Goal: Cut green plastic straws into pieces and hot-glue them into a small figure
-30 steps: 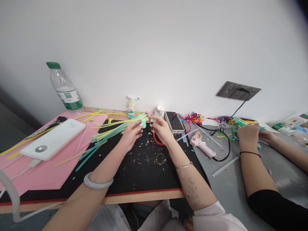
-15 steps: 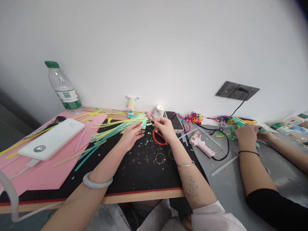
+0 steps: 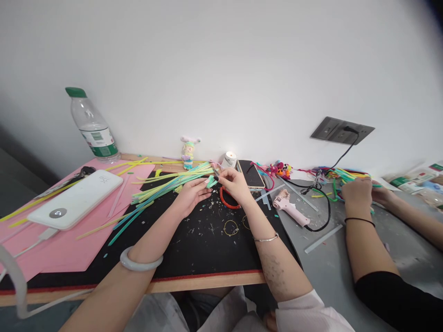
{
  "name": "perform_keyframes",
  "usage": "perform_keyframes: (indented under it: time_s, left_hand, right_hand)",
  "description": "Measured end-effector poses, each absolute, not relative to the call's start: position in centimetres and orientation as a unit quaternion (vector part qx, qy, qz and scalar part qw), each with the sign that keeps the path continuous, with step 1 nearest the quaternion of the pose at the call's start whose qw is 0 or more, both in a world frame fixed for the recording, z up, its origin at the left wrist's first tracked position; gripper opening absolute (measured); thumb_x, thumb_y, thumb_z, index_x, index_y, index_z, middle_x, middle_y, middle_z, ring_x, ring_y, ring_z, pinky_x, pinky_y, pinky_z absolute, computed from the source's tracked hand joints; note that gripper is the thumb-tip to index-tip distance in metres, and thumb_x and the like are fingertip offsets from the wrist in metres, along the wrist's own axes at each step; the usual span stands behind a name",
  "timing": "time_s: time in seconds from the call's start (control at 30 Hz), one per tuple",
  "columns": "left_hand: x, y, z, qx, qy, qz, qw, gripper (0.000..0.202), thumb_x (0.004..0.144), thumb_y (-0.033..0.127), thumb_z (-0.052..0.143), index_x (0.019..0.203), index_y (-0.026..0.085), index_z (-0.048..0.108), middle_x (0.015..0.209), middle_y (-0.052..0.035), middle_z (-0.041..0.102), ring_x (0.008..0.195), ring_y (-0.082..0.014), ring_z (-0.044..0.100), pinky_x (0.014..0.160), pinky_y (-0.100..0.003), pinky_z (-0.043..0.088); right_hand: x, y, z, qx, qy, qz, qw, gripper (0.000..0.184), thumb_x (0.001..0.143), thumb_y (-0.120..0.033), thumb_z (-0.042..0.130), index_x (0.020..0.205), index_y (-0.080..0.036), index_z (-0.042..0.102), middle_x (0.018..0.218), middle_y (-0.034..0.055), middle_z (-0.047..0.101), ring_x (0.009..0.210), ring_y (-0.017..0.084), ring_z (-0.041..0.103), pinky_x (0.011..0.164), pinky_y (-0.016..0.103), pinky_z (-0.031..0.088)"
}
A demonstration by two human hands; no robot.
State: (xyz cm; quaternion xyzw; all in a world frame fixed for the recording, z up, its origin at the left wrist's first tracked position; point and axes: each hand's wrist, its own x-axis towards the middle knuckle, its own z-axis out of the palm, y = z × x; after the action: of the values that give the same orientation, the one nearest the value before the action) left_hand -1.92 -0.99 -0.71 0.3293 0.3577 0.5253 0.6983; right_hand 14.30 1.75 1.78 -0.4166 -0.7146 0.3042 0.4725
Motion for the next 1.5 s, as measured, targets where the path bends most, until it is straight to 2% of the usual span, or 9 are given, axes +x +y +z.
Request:
perform_keyframes:
  time_s: [0.27,0.47,0.77,1.0,1.1,1.3,1.5]
  left_hand:
    - [-1.9,-1.0,-0.7,0.333,0.362,0.516,0.701,0.023,0.068,0.024,0.072,0.089,0.017,0.067,0.087,-0.0057,0.065,0.072,-0.0124,0.061,0.076,-0.030,0.050]
    - [-1.9,-1.0,-0.8,0.334,0.362,0.521,0.698,0.025,0.067,0.022,0.072,0.090,0.018,0.062,0.081,-0.0022,0.062,0.069,-0.0119,0.062,0.075,-0.031,0.051]
    - [-1.9,-1.2,-0.5,0.347,0.360,0.509,0.701,0.024,0.066,0.024,0.072,0.085,0.018,0.059,0.079,-0.0012,0.059,0.068,-0.0110,0.060,0.074,-0.030,0.050]
    - [-1.8,-1.2,-0.5,0.343,0.356,0.512,0.703,0.023,0.067,0.024,0.072,0.085,0.018,0.059,0.076,-0.0006,0.059,0.066,-0.0103,0.059,0.072,-0.028,0.050]
    - [-1.8,-1.2,-0.5,0.346,0.354,0.512,0.702,0.023,0.067,0.025,0.072,0.084,0.018,0.059,0.077,-0.0008,0.059,0.066,-0.0101,0.059,0.071,-0.027,0.050]
    - [-1.8,-1.2,-0.3,0.360,0.352,0.505,0.701,0.022,0.069,0.025,0.070,0.085,0.018,0.057,0.076,-0.0009,0.058,0.067,-0.0097,0.058,0.071,-0.026,0.049]
    - [-1.8,-1.2,-0.2,0.350,0.356,0.508,0.702,0.016,0.073,0.021,0.066,0.086,0.017,0.057,0.075,-0.0007,0.059,0.066,-0.0097,0.059,0.071,-0.026,0.049]
  right_hand:
    - [14.2,1.7,1.6,-0.421,-0.725,0.280,0.467,0.014,0.073,-0.027,0.061,0.065,-0.016,0.056,0.071,0.0005,0.055,0.067,0.013,0.048,0.064,0.027,0.040]
    - [14.2,1.8,1.4,-0.429,-0.726,0.259,0.470,0.013,0.073,-0.025,0.061,0.066,-0.017,0.055,0.069,-0.0003,0.054,0.065,0.013,0.049,0.063,0.027,0.040]
    - [14.0,1.7,1.1,-0.457,-0.712,0.233,0.480,0.014,0.072,-0.029,0.062,0.071,-0.018,0.055,0.070,0.0001,0.055,0.062,0.013,0.048,0.063,0.028,0.040]
    - [14.1,1.9,1.1,-0.445,-0.679,0.315,0.492,0.019,0.075,-0.034,0.059,0.086,-0.018,0.057,0.072,-0.0002,0.054,0.055,0.010,0.042,0.053,0.024,0.036]
    - [14.2,2.1,0.8,-0.432,-0.684,0.348,0.474,0.023,0.075,-0.034,0.061,0.090,-0.017,0.058,0.075,0.0012,0.057,0.057,0.011,0.045,0.055,0.024,0.037]
    - [13.9,2.1,0.2,-0.419,-0.695,0.376,0.448,0.021,0.077,-0.036,0.059,0.083,-0.016,0.059,0.073,0.0015,0.058,0.061,0.012,0.049,0.057,0.024,0.039]
    - [13.8,1.9,0.6,-0.432,-0.683,0.327,0.490,0.017,0.076,-0.033,0.060,0.081,-0.018,0.054,0.069,-0.0017,0.052,0.055,0.009,0.042,0.053,0.023,0.035]
